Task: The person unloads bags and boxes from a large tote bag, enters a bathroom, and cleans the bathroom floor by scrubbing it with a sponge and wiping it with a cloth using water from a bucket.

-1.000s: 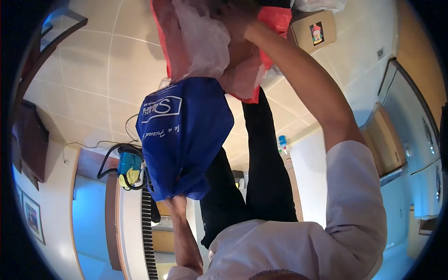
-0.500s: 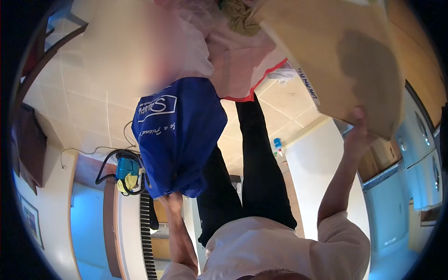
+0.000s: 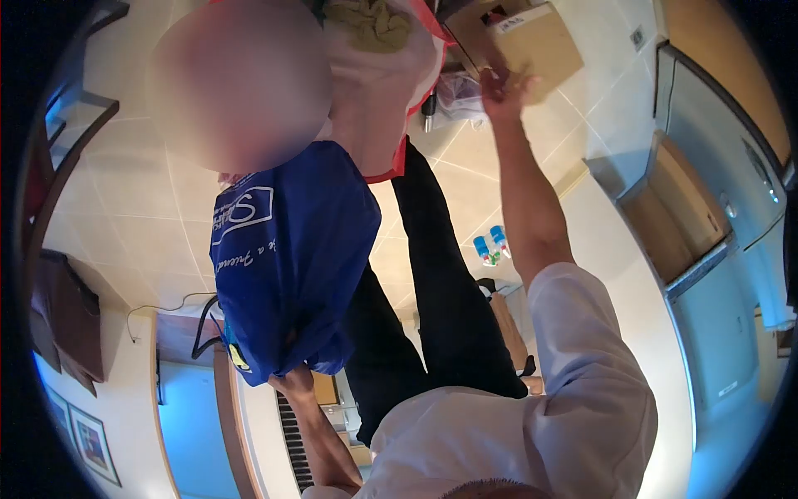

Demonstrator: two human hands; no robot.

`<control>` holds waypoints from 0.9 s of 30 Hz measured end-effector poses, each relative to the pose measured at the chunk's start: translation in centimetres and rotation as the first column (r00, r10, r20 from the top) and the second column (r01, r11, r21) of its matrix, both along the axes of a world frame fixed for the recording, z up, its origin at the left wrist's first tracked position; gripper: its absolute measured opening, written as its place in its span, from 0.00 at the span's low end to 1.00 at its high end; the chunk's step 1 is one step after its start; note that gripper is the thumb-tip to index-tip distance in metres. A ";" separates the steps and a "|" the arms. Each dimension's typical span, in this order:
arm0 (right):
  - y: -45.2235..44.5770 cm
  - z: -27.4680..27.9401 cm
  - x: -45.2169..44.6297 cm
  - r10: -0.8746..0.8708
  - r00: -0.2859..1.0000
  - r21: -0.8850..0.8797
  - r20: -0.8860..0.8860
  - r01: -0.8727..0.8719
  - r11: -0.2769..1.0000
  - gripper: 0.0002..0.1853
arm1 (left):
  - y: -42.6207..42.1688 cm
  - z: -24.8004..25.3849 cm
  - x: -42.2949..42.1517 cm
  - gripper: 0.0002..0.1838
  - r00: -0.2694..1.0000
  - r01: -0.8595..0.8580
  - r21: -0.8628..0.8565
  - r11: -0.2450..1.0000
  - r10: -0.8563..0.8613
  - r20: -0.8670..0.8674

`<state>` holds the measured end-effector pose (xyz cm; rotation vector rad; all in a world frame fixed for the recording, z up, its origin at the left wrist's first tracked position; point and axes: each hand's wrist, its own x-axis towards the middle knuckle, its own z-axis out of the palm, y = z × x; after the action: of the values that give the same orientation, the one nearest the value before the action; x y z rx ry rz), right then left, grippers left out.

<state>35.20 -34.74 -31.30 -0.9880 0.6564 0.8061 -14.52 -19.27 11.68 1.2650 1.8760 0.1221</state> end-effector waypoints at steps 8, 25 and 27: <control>11.6 13.5 -9.7 0.557 0.818 -0.592 0.143 -0.381 0.710 0.30 | 3.1 3.1 4.3 0.15 0.984 0.128 -0.080 0.989 -0.137 -0.115; 28.2 11.4 -18.4 0.267 -0.963 -0.873 -0.025 -0.109 -0.476 0.19 | 1.6 4.4 3.5 0.12 0.983 0.161 -0.085 0.983 -0.167 -0.072; 21.7 12.6 -16.3 0.425 -0.904 -0.928 0.047 -0.197 -0.316 0.11 | 1.1 5.4 4.1 0.12 0.989 0.132 -0.097 0.986 -0.138 -0.057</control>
<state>18.92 -13.07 -18.70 -1.9616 -2.1937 1.2731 -10.40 -18.16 17.04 1.3407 1.8213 -0.0783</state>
